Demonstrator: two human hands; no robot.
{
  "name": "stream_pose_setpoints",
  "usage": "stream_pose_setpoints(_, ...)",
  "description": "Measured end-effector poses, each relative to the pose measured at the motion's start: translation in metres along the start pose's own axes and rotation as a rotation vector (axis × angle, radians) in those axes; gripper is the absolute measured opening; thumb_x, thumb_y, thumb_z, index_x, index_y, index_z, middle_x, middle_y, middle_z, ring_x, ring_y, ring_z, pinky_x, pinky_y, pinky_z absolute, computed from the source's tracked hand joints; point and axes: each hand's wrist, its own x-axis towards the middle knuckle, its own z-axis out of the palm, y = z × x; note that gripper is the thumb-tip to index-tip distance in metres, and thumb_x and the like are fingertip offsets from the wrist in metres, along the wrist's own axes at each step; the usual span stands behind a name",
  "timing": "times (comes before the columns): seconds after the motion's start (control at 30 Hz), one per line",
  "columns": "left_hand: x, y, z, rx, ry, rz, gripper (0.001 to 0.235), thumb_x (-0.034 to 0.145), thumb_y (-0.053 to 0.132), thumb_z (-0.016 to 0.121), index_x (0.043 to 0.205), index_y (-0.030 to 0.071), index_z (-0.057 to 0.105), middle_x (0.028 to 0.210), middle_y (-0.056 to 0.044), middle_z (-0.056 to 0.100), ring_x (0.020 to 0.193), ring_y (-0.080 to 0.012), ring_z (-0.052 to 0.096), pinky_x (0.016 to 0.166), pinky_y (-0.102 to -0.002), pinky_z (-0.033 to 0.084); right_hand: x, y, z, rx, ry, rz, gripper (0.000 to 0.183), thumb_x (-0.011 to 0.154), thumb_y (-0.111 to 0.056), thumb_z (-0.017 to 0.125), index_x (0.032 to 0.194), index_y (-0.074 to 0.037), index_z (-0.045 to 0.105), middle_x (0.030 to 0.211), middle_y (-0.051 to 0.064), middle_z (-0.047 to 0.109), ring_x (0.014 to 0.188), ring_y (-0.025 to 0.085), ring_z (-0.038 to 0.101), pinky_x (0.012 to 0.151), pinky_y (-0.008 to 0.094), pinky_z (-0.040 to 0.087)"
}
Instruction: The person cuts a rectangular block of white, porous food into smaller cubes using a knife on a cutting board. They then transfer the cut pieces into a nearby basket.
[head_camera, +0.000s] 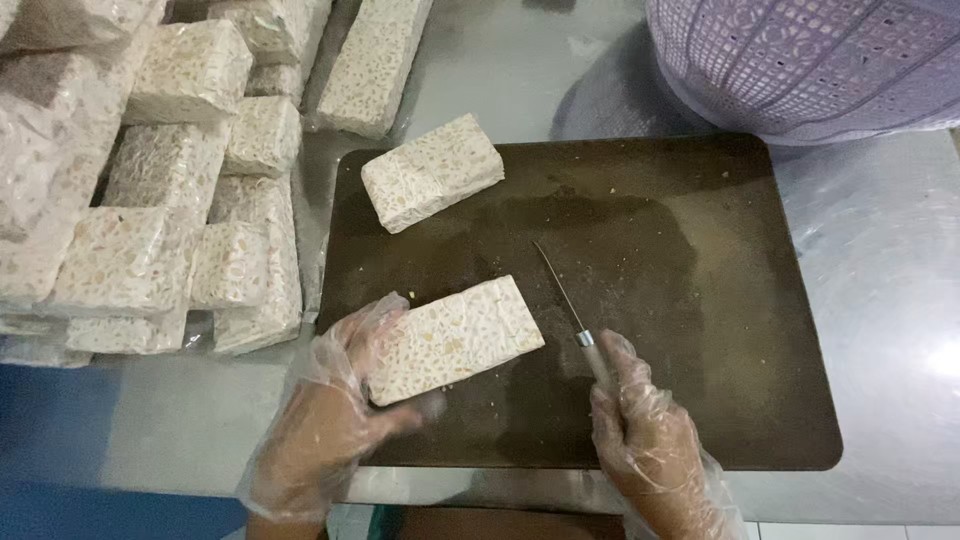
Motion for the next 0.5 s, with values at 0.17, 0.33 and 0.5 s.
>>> stream_pose_setpoints(0.17,-0.002,0.004,0.012,0.05,0.064,-0.04,0.113,0.06,0.073,0.078,0.146,0.006,0.049,0.142,-0.021,0.056,0.127,-0.0392,0.054,0.106,-0.05,0.041,-0.004,0.002,0.001,0.121,0.092,-0.025,0.051,0.089,-0.005,0.061,0.139,-0.007,0.053,0.107,0.022,0.075,0.094,0.031,0.08,0.083,0.041,0.063)
stream_pose_setpoints(0.33,-0.001,-0.008,0.014,0.151,0.042,-0.015,0.114,0.06,0.071,0.08,0.149,0.009,0.048,0.14,-0.018,0.057,0.122,-0.0381,0.053,0.104,-0.049,0.037,-0.005,0.007,0.004,0.104,0.123,0.014,0.052,0.089,-0.005,0.063,0.14,-0.007,0.054,0.107,0.024,0.074,0.099,0.035,0.076,0.083,0.042,0.06)
stream_pose_setpoints(0.5,-0.003,-0.001,0.02,-0.024,0.045,-0.171,0.115,0.056,0.073,0.08,0.146,0.011,0.046,0.138,-0.018,0.053,0.127,-0.0341,0.051,0.107,-0.042,0.04,-0.005,0.016,0.007,0.101,0.176,-0.108,0.051,0.092,-0.005,0.062,0.142,-0.008,0.053,0.111,0.025,0.073,0.107,0.036,0.074,0.088,0.043,0.06)
